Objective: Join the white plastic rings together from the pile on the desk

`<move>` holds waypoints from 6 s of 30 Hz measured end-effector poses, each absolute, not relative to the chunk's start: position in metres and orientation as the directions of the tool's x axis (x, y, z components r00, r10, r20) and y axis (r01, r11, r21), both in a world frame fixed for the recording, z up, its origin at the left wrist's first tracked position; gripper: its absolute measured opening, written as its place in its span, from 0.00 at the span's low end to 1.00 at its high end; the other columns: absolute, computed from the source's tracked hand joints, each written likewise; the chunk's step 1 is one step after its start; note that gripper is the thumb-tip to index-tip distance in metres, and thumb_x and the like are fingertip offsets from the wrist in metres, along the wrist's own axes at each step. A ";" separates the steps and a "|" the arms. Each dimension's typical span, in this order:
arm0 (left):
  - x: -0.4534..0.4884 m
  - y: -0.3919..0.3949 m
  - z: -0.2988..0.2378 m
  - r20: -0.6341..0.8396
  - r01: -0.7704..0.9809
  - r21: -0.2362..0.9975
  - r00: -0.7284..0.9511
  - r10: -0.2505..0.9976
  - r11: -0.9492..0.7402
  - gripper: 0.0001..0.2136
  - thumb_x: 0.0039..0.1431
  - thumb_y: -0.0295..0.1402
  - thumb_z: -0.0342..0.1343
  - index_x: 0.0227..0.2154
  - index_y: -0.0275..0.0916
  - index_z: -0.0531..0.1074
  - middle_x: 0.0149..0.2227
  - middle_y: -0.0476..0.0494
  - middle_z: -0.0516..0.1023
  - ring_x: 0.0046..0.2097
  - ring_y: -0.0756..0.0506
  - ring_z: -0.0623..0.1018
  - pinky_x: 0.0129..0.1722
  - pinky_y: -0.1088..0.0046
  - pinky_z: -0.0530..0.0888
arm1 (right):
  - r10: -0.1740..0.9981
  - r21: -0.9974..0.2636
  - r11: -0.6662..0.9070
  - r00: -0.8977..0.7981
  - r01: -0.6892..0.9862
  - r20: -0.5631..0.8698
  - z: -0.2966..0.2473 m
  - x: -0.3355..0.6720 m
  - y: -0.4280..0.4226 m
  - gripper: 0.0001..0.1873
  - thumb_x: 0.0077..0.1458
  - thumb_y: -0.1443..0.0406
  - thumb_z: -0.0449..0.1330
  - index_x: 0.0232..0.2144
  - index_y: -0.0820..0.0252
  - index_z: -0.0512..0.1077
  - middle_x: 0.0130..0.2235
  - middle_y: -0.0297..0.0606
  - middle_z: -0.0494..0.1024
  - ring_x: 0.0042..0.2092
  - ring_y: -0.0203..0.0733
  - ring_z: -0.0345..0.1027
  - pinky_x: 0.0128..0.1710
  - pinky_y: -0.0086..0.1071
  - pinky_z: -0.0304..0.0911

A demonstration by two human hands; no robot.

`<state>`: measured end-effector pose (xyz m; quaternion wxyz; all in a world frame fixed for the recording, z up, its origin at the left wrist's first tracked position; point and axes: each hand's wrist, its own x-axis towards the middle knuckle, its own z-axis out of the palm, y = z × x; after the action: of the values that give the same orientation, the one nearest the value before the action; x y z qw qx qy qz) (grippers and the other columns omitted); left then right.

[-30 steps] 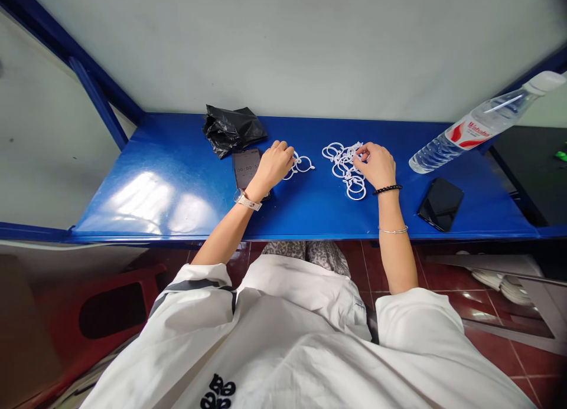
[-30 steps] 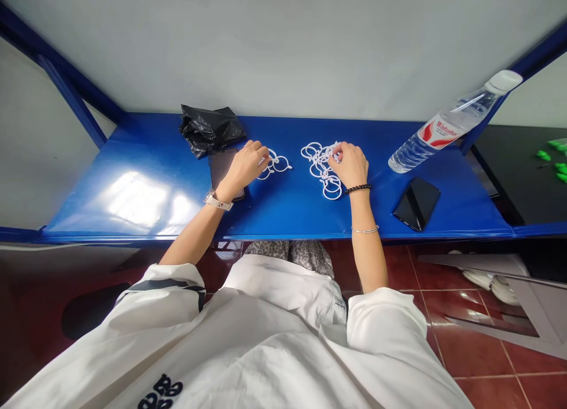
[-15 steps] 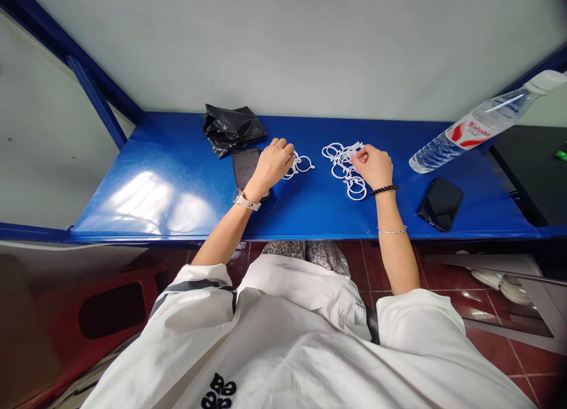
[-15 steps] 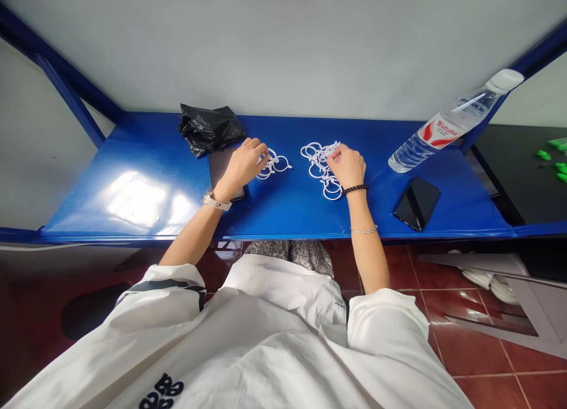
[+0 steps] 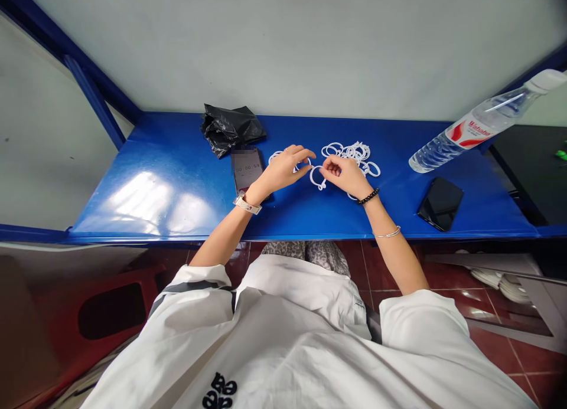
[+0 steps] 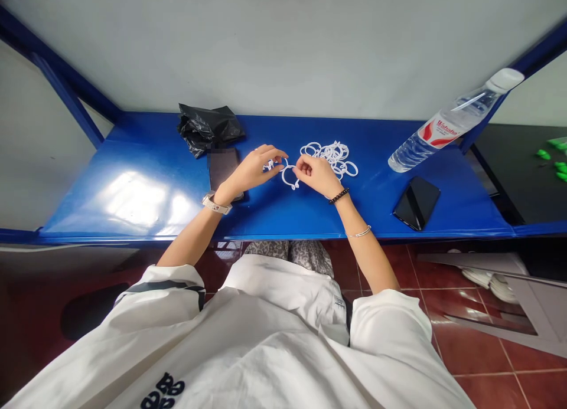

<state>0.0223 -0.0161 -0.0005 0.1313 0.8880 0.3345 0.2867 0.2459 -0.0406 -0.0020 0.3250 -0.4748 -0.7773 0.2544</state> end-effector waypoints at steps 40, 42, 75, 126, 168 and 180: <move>0.021 -0.016 0.004 0.395 0.436 0.636 0.525 0.754 -0.637 0.17 0.65 0.48 0.55 0.30 0.39 0.72 0.38 0.41 0.80 0.36 0.47 0.77 0.35 0.71 0.73 | 0.912 -0.833 0.394 -0.276 0.388 0.303 -0.004 0.241 -0.044 0.29 0.62 0.37 0.54 0.37 0.55 0.73 0.25 0.32 0.72 0.28 0.39 0.68 0.30 0.34 0.65; 0.021 -0.016 0.003 0.387 0.441 0.637 0.527 0.757 -0.633 0.17 0.65 0.48 0.55 0.28 0.39 0.70 0.36 0.42 0.80 0.36 0.46 0.77 0.35 0.71 0.73 | 0.912 -0.829 0.395 -0.276 0.396 0.303 -0.003 0.240 -0.044 0.26 0.62 0.39 0.56 0.37 0.55 0.71 0.25 0.31 0.72 0.27 0.39 0.67 0.30 0.35 0.65; 0.029 -0.023 0.004 0.302 0.440 0.656 0.592 0.748 -0.613 0.14 0.65 0.38 0.50 0.44 0.37 0.75 0.34 0.45 0.79 0.31 0.48 0.73 0.32 0.72 0.67 | 0.890 -0.842 0.397 -0.376 0.365 0.256 0.003 0.238 -0.049 0.21 0.64 0.44 0.57 0.32 0.54 0.69 0.26 0.32 0.71 0.28 0.39 0.67 0.32 0.35 0.65; 0.038 -0.039 0.001 0.435 0.305 0.712 0.516 0.738 -0.633 0.12 0.57 0.39 0.48 0.23 0.39 0.65 0.20 0.51 0.64 0.25 0.50 0.63 0.29 0.72 0.59 | 0.828 -0.900 0.401 -0.487 0.171 0.277 0.005 0.230 -0.057 0.19 0.62 0.49 0.61 0.29 0.56 0.70 0.24 0.30 0.70 0.26 0.35 0.64 0.29 0.30 0.64; 0.025 -0.013 -0.012 0.407 0.781 0.326 0.391 0.825 -0.532 0.08 0.71 0.34 0.50 0.47 0.40 0.71 0.49 0.34 0.76 0.53 0.34 0.74 0.53 0.55 0.72 | 0.883 -0.544 0.369 -0.101 0.753 0.459 -0.008 0.251 -0.035 0.12 0.65 0.60 0.54 0.30 0.55 0.72 0.32 0.40 0.79 0.32 0.46 0.69 0.35 0.38 0.63; 0.023 -0.021 -0.001 0.219 0.846 0.199 0.454 0.864 -0.495 0.15 0.70 0.29 0.51 0.56 0.35 0.67 0.56 0.29 0.75 0.59 0.30 0.73 0.54 0.52 0.73 | 0.930 -0.384 0.249 -0.109 0.889 0.351 -0.009 0.270 -0.029 0.10 0.59 0.66 0.59 0.25 0.56 0.68 0.27 0.41 0.75 0.36 0.53 0.70 0.39 0.44 0.65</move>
<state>0.0226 -0.0208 -0.0012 0.0305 0.8520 0.5017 0.1468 0.2699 -0.0290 -0.0089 0.2673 -0.6115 -0.7437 0.0382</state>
